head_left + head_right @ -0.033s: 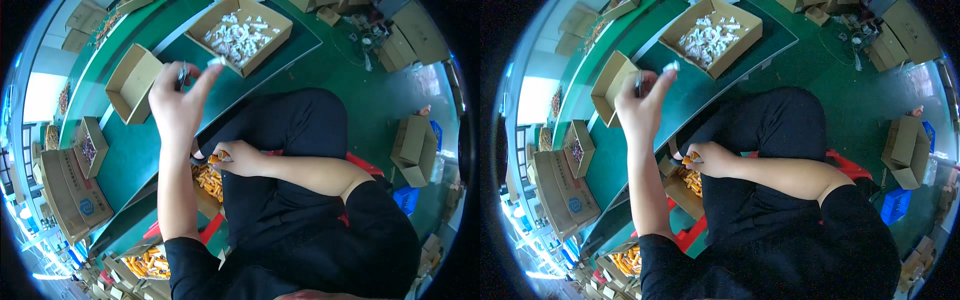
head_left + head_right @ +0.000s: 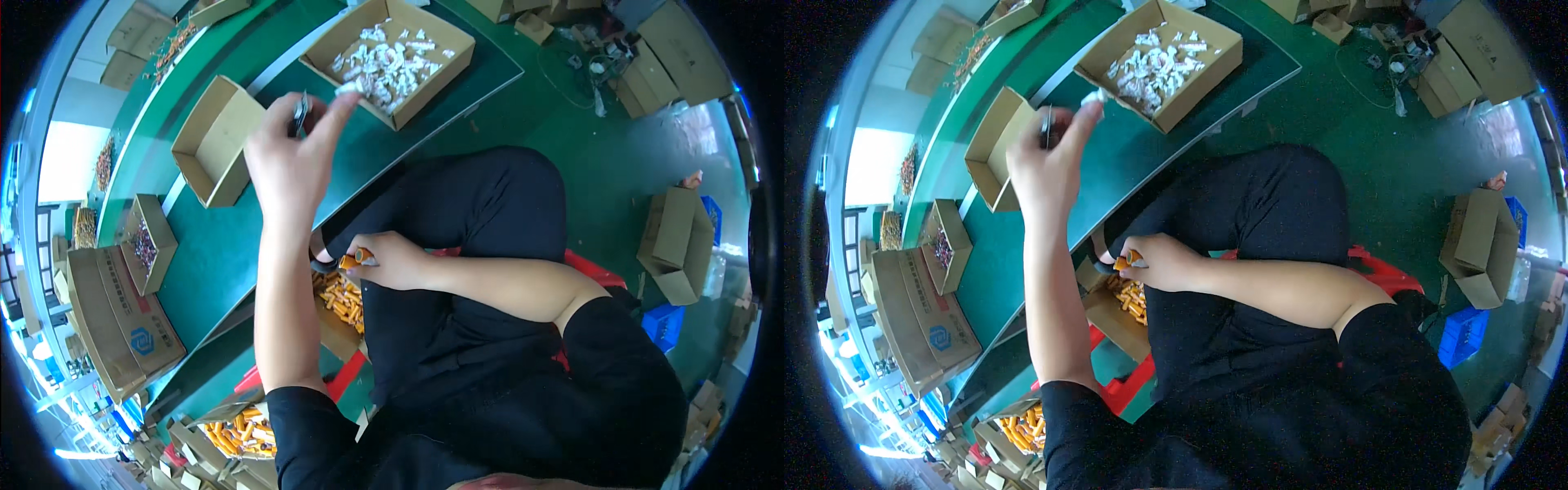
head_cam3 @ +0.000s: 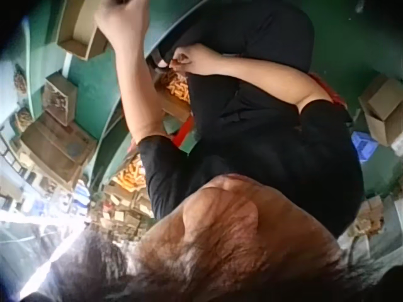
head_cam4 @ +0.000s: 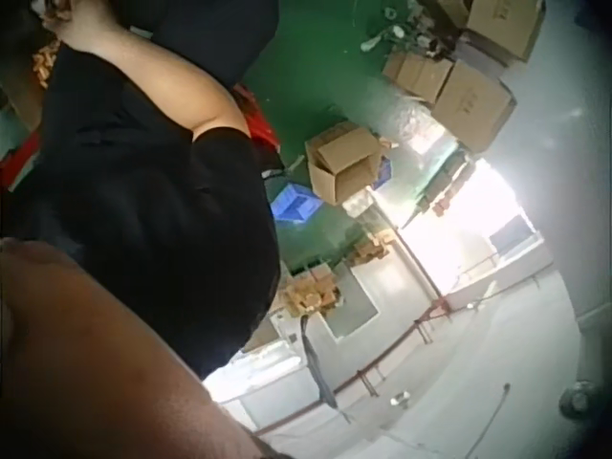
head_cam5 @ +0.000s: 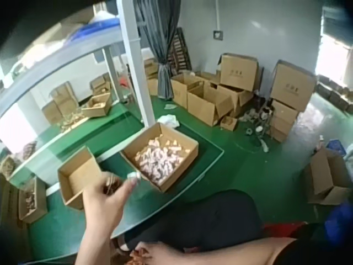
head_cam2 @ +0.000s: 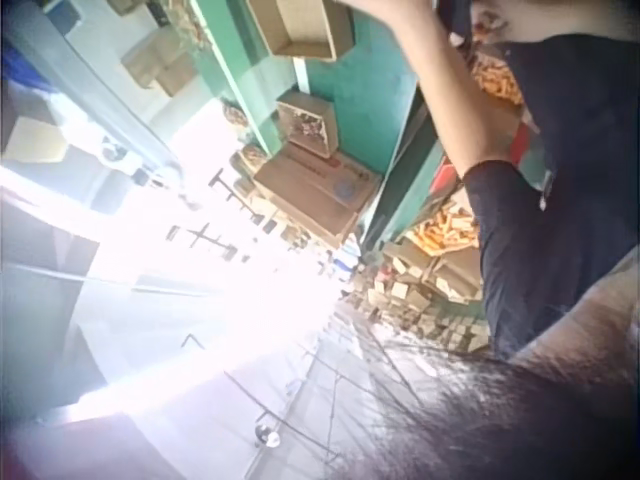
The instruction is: Assembling electronic components by inserting batteries into a plastic housing.
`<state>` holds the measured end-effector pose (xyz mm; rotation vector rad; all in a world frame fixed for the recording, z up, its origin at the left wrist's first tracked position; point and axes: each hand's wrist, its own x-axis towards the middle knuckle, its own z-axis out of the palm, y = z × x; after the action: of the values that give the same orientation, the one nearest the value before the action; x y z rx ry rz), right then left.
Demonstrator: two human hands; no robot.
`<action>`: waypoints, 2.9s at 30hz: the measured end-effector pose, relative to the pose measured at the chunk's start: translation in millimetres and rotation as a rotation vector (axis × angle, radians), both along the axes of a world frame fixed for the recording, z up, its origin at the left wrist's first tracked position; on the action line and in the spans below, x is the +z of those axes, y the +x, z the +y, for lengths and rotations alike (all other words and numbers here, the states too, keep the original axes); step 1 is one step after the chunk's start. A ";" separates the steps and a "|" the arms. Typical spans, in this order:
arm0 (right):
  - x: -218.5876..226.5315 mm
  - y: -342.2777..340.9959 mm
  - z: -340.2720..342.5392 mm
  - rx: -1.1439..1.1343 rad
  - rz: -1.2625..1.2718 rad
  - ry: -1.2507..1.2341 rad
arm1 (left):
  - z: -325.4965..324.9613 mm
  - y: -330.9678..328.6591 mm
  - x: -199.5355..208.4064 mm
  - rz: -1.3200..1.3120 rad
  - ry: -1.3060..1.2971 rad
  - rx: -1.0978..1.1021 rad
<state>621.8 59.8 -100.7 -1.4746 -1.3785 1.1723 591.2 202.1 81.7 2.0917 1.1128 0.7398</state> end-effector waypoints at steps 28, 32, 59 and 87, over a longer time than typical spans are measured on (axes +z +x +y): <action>-20.1 10.0 13.4 0.075 -0.109 -0.047 | 86.1 86.3 -58.6 -0.169 0.077 -0.386; -21.6 10.4 12.2 0.059 -0.103 -0.025 | 77.6 91.2 -55.1 -0.097 -0.075 -0.247; 38.3 28.4 11.9 -0.058 1.047 -0.073 | -109.3 -118.0 -137.6 -0.530 -0.239 0.174; 90.8 11.5 68.3 0.515 0.114 0.349 | -113.4 -189.2 -140.5 -0.742 -0.453 0.336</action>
<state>633.3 128.1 -9.9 -0.8176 -1.8343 1.2164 401.9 88.7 -58.8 1.1082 1.0652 1.1673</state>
